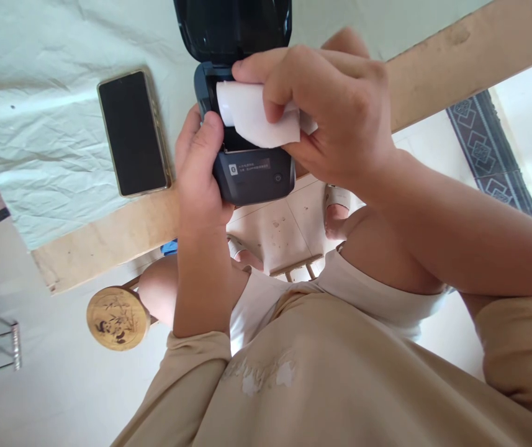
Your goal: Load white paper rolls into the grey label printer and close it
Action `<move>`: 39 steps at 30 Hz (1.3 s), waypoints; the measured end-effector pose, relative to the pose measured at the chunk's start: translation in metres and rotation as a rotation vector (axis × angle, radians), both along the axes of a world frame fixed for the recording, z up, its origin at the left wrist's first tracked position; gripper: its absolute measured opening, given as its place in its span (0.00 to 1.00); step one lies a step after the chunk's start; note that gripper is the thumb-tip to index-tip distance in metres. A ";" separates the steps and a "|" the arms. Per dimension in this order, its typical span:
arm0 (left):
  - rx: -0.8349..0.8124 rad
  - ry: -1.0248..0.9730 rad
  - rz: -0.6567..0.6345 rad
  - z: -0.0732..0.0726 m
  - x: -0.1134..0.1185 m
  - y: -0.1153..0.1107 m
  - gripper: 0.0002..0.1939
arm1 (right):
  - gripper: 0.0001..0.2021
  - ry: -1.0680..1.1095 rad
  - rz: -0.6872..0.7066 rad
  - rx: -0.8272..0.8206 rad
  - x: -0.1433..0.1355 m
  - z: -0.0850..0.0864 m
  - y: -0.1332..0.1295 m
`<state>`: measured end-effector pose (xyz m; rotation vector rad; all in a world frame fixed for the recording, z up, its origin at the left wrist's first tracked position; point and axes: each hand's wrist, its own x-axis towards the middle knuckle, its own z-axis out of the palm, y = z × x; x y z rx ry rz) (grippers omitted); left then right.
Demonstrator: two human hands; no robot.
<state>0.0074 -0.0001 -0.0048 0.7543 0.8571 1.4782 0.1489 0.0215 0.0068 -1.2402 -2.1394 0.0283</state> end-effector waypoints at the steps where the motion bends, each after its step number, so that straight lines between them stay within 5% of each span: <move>1: 0.002 0.002 0.001 0.000 0.000 0.000 0.12 | 0.18 0.007 0.001 0.021 0.000 -0.002 0.001; 8: -0.015 0.053 -0.028 0.001 -0.006 0.000 0.08 | 0.12 0.018 0.127 0.042 0.001 -0.005 0.005; 17: 0.023 0.138 -0.075 -0.001 -0.011 0.002 0.07 | 0.10 0.082 0.129 0.051 0.004 -0.003 0.002; 28: 0.052 0.142 -0.095 -0.003 -0.013 0.003 0.10 | 0.09 0.087 0.161 -0.160 0.001 -0.002 0.004; 39: -0.004 0.072 -0.116 -0.003 -0.011 0.001 0.14 | 0.19 0.023 0.198 0.052 0.008 -0.001 0.001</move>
